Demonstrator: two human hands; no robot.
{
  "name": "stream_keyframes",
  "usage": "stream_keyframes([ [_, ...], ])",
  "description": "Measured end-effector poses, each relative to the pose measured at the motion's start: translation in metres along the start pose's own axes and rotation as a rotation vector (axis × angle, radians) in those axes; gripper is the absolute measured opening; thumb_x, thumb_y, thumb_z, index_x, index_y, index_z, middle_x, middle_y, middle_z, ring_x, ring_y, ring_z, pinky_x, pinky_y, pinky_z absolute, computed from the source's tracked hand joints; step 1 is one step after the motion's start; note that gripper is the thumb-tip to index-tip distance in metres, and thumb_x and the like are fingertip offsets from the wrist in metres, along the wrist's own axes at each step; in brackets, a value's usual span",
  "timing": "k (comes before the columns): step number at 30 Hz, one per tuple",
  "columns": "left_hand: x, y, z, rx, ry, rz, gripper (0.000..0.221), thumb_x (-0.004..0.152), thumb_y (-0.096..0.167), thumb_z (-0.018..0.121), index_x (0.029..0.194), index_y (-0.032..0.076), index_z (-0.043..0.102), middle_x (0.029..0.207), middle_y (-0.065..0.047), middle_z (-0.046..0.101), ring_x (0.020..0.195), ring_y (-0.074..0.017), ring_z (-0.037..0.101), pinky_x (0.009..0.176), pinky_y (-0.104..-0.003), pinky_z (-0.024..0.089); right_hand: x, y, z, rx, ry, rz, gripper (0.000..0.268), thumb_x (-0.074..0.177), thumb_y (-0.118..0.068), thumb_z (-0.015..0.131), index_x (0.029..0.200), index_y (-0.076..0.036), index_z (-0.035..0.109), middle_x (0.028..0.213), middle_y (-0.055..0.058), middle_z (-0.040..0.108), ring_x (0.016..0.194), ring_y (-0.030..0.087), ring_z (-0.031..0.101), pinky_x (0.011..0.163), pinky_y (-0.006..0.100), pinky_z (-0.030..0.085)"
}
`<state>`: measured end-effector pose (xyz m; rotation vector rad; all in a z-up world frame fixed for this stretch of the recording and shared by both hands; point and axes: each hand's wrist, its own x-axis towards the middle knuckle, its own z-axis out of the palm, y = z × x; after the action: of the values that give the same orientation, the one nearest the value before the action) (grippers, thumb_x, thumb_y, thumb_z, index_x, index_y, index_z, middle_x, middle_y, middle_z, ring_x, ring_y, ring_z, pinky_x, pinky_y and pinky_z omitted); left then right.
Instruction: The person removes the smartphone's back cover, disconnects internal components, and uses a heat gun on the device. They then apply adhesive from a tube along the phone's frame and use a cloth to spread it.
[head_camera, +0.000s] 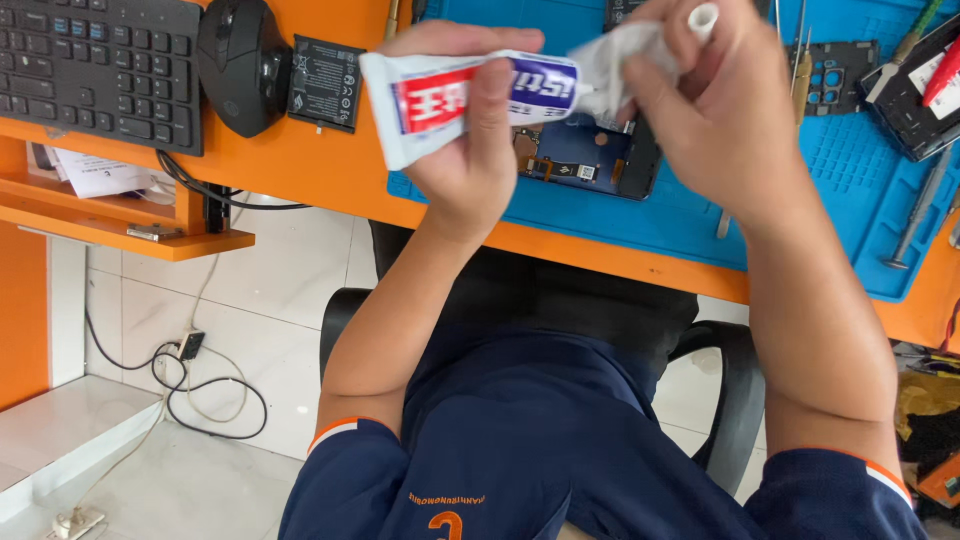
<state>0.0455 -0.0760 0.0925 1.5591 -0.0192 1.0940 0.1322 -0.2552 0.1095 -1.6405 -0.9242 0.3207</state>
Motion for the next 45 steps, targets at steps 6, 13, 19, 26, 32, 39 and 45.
stream_keyframes([
  [6,0.005,-0.008,-0.028,0.057,0.114,-0.037,0.023,0.113,0.038,0.062,0.117,0.018,0.052,0.103,-0.005,0.072,0.087,-0.0187,0.075,0.075,-0.028,0.062,-0.044,0.079,-0.080,-0.678,0.204,0.035,0.045,0.138,0.013,0.047,0.102,0.005,0.073,0.114,0.022,0.080,0.112,0.031,0.081,0.094,0.040,0.065],
  [13,0.006,-0.005,-0.066,-0.050,-0.163,-0.449,0.021,0.109,0.034,0.069,0.119,0.017,0.062,0.107,-0.001,0.068,0.083,-0.0201,0.078,0.074,-0.030,0.064,-0.026,0.051,-0.053,-0.650,0.218,0.052,0.065,0.151,0.013,0.090,0.100,0.001,0.053,0.093,0.015,0.043,0.083,0.025,0.031,0.080,0.048,0.028],
  [19,0.022,0.028,-0.035,0.086,-0.657,-0.492,0.022,0.104,0.025,0.072,0.117,0.008,0.071,0.090,-0.002,0.076,0.077,-0.0099,0.069,0.066,-0.026,0.052,0.004,-0.008,0.013,0.154,0.027,-0.074,0.055,0.111,0.024,0.068,0.098,-0.006,0.024,0.111,0.033,0.066,0.089,0.039,0.076,0.076,0.037,0.061],
  [26,0.037,0.007,-0.071,0.214,-0.491,-0.450,0.011,0.104,0.019,0.074,0.106,0.011,0.068,0.091,-0.004,0.074,0.080,-0.0151,0.072,0.071,-0.030,0.057,0.004,0.002,0.002,0.165,0.035,-0.023,0.056,0.111,0.026,0.065,0.097,-0.008,0.024,0.109,0.028,0.065,0.092,0.040,0.077,0.078,0.039,0.066],
  [32,0.084,-0.025,-0.129,0.557,-0.186,-0.536,0.032,0.099,0.030,0.083,0.111,0.011,0.061,0.100,-0.007,0.075,0.084,-0.0179,0.088,0.049,-0.027,0.068,0.005,0.004,-0.007,-0.003,0.042,-0.048,0.041,0.113,0.023,0.044,0.091,-0.004,0.024,0.111,0.029,0.069,0.097,0.037,0.074,0.084,0.040,0.067],
  [39,0.092,-0.032,-0.139,0.565,-0.194,-0.547,0.032,0.106,0.035,0.077,0.116,0.010,0.060,0.098,-0.006,0.070,0.079,-0.0164,0.087,0.046,-0.023,0.063,0.004,0.013,-0.012,0.058,-0.012,-0.001,0.043,0.110,0.023,0.052,0.100,-0.007,0.023,0.106,0.029,0.064,0.111,0.039,0.074,0.089,0.043,0.068],
  [45,0.055,-0.031,-0.139,-0.053,0.051,-0.752,0.054,0.096,0.050,0.073,0.135,0.017,0.055,0.104,-0.012,0.080,0.096,-0.0235,0.083,0.063,-0.029,0.060,-0.002,0.024,-0.010,-0.019,0.023,-0.040,0.056,0.109,0.025,0.075,0.103,-0.004,0.027,0.107,0.032,0.066,0.112,0.045,0.075,0.099,0.050,0.069],
])
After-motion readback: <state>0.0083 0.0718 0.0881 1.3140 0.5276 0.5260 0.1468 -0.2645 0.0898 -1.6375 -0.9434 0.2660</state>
